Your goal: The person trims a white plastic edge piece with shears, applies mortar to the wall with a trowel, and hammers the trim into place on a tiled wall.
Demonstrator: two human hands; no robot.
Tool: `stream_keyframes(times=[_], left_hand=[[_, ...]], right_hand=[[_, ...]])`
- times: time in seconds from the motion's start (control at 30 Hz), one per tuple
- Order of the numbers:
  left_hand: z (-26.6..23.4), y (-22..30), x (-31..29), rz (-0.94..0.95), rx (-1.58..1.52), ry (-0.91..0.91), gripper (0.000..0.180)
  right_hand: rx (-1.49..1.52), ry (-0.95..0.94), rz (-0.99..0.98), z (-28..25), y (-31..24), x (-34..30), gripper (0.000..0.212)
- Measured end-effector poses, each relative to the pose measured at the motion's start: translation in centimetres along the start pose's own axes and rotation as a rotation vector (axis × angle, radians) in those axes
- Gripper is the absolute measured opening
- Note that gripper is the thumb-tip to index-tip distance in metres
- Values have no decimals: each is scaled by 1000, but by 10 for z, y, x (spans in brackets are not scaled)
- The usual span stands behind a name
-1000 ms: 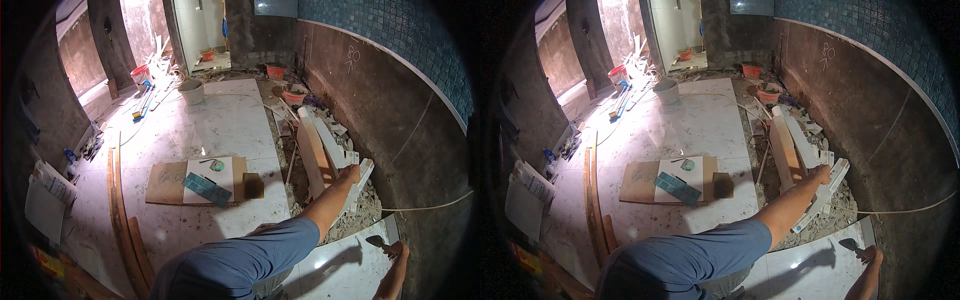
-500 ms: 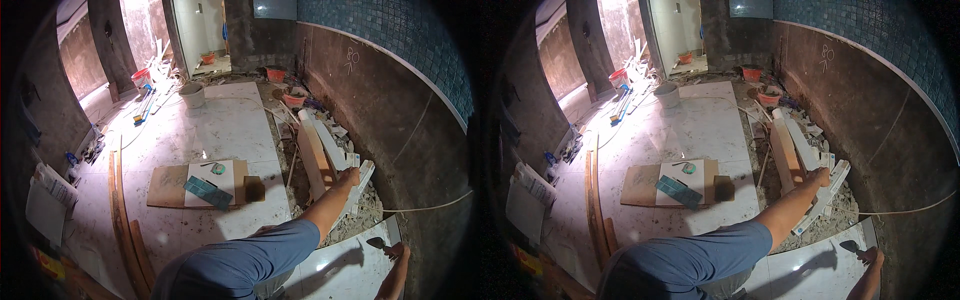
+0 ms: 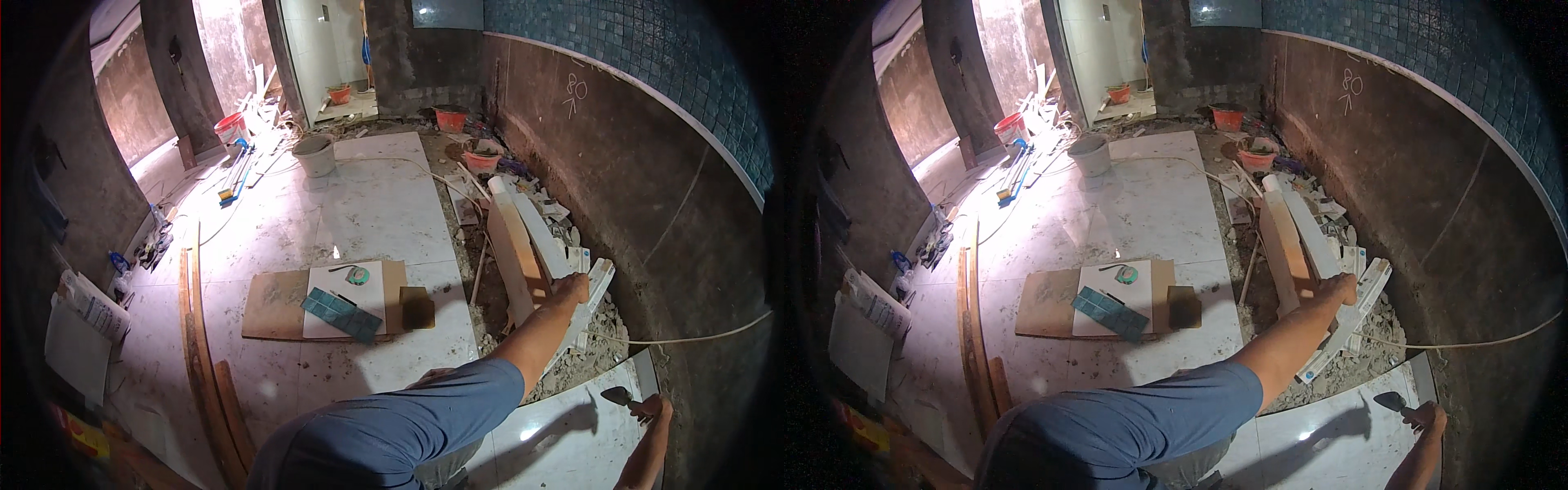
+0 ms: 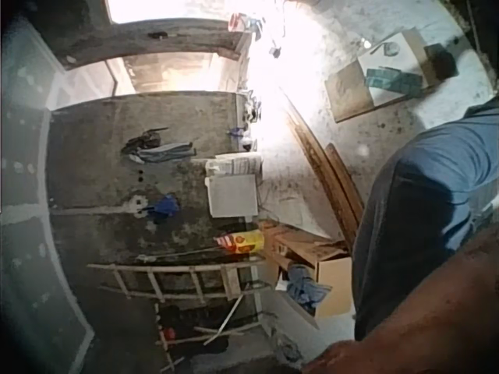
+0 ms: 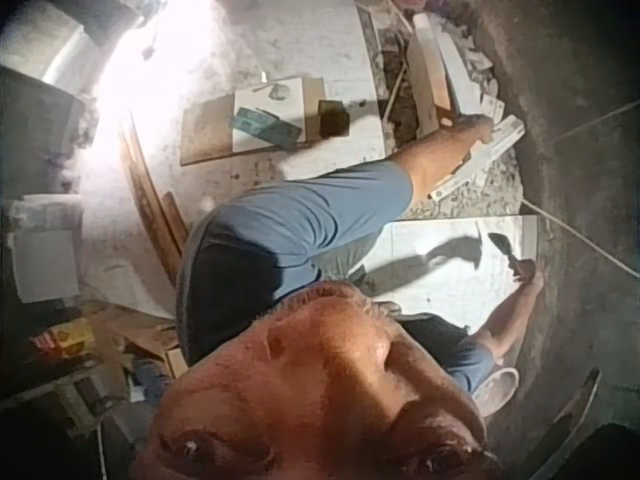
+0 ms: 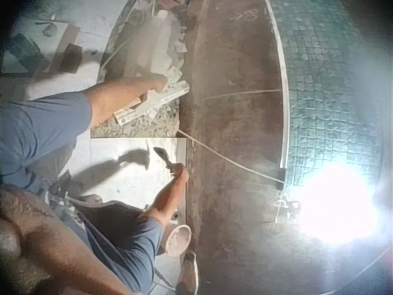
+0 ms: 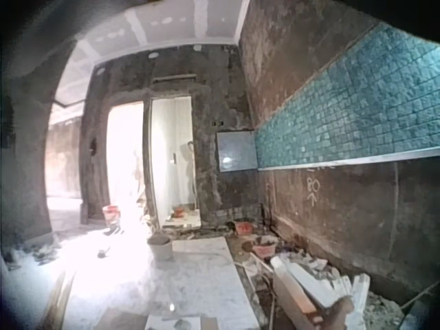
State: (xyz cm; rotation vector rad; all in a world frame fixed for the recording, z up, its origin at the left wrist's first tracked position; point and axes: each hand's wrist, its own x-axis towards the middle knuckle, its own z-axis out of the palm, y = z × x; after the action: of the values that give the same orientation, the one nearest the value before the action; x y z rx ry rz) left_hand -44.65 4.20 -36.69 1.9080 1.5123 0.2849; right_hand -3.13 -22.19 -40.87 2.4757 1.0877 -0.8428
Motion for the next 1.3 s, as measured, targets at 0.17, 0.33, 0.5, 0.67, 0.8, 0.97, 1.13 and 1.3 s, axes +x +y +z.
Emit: stream_keyframes(times=[0.17, 0.33, 0.5, 0.67, 0.8, 0.97, 1.13, 1.3], left_hand=[[3, -25, 36, 189, -64, 286, 35], [11, 85, -18, 772, -171, 13, 22], [-36, -52, -225, 1169, 446, -437, 27], [-119, -58, -296, 672, 146, -332, 50], [-141, -41, -307, 511, 209, -245, 48], [-171, -47, -379, 304, 405, -80, 54], [-224, -41, -489, -476, 107, -219, 72], [-289, -55, -537, -487, -2, -207, 91]], right_hand=[[-69, -14, -226, 2, -33, 34, 40], [66, -101, -86, 5, 6, 48, 44], [188, -154, -96, 25, -25, 58, 45], [-57, -8, -261, 57, 36, 98, 42], [-357, 135, -492, 111, 54, 63, 39], [-372, 211, -755, 199, -65, -123, 47], [-54, -117, -805, 75, -184, -363, 46], [-67, -162, -734, -102, -226, -479, 56]])
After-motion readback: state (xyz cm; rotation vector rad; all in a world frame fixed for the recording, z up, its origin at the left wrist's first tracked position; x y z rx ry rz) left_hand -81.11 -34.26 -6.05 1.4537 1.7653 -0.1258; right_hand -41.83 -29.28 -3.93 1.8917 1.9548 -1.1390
